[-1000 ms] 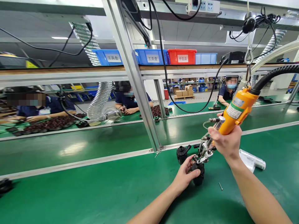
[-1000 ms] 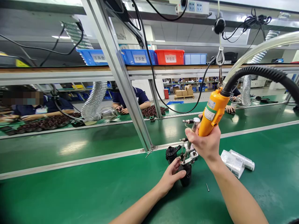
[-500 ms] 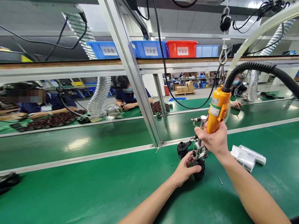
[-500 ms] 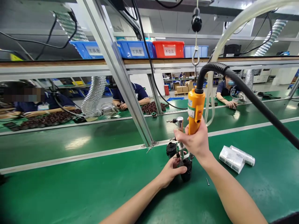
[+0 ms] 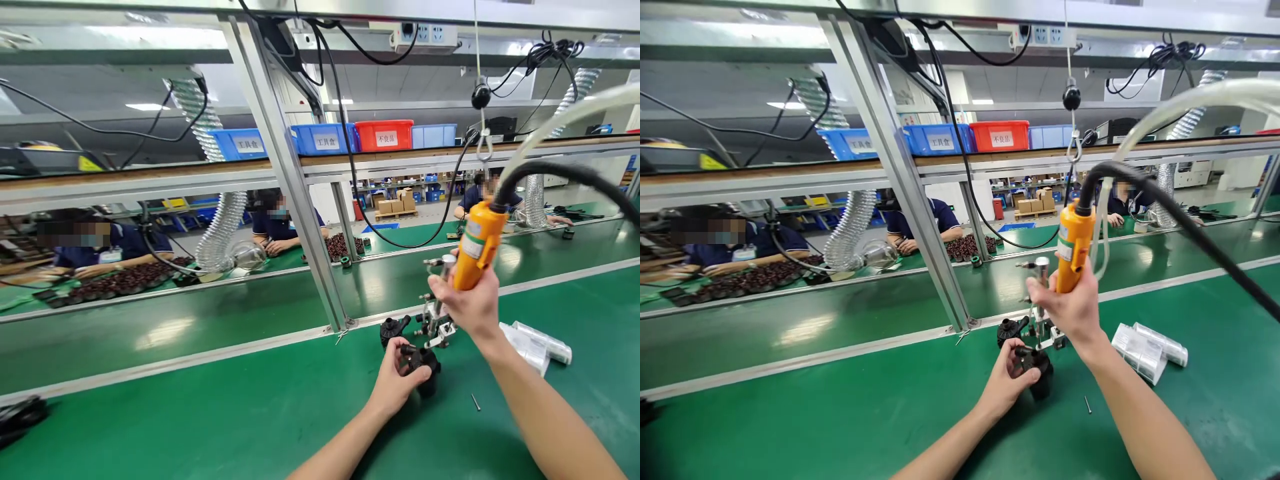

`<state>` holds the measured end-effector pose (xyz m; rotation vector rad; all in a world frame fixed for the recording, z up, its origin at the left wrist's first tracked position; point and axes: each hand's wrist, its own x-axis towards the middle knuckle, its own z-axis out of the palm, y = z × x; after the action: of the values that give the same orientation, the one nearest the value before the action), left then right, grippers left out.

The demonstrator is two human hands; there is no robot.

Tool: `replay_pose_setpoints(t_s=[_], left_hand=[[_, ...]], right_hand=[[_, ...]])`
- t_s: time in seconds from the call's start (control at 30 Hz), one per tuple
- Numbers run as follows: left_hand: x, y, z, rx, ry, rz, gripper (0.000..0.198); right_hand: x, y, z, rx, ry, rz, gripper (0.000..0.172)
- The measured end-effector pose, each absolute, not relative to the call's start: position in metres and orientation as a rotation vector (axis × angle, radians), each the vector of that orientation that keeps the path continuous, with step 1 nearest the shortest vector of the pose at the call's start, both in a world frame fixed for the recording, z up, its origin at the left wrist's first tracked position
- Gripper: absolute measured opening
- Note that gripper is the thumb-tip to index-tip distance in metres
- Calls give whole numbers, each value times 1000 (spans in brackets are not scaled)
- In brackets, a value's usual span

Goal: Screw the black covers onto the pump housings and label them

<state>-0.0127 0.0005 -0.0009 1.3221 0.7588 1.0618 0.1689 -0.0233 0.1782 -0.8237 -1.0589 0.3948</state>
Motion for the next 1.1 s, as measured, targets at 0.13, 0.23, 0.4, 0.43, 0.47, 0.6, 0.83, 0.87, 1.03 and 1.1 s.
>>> replay_pose_setpoints(t_s=[0.13, 0.23, 0.4, 0.43, 0.47, 0.6, 0.83, 0.87, 1.03, 1.1], left_hand=[[-11, -4, -1, 1289, 700, 1051, 54], [-10, -7, 0, 1338, 779, 1081, 64], [-10, -8, 1, 1406, 876, 1081, 62], [-10, -8, 2, 1406, 874, 1080, 61], [-10, -8, 3, 1403, 869, 1082, 59], [-8, -9, 6, 1369, 866, 1089, 51], [-5, -10, 7, 1321, 866, 1058, 48], [-4, -9, 8, 1318, 864, 1058, 48], [-5, -10, 12, 1340, 877, 1080, 46], [-4, -12, 10, 1374, 909, 1104, 47]], right_hand=[[185, -42, 194, -767, -976, 199, 44], [187, -45, 196, -781, -978, 203, 47], [176, -36, 190, -837, -992, 340, 47], [173, -35, 189, -847, -996, 362, 47], [171, -34, 189, -854, -1004, 384, 47], [161, -33, 185, -842, -1047, 443, 48], [146, -21, 165, -854, -1138, 522, 50], [146, -19, 163, -860, -1147, 520, 49], [149, -15, 159, -903, -1151, 470, 50], [151, -13, 159, -925, -1146, 454, 51]])
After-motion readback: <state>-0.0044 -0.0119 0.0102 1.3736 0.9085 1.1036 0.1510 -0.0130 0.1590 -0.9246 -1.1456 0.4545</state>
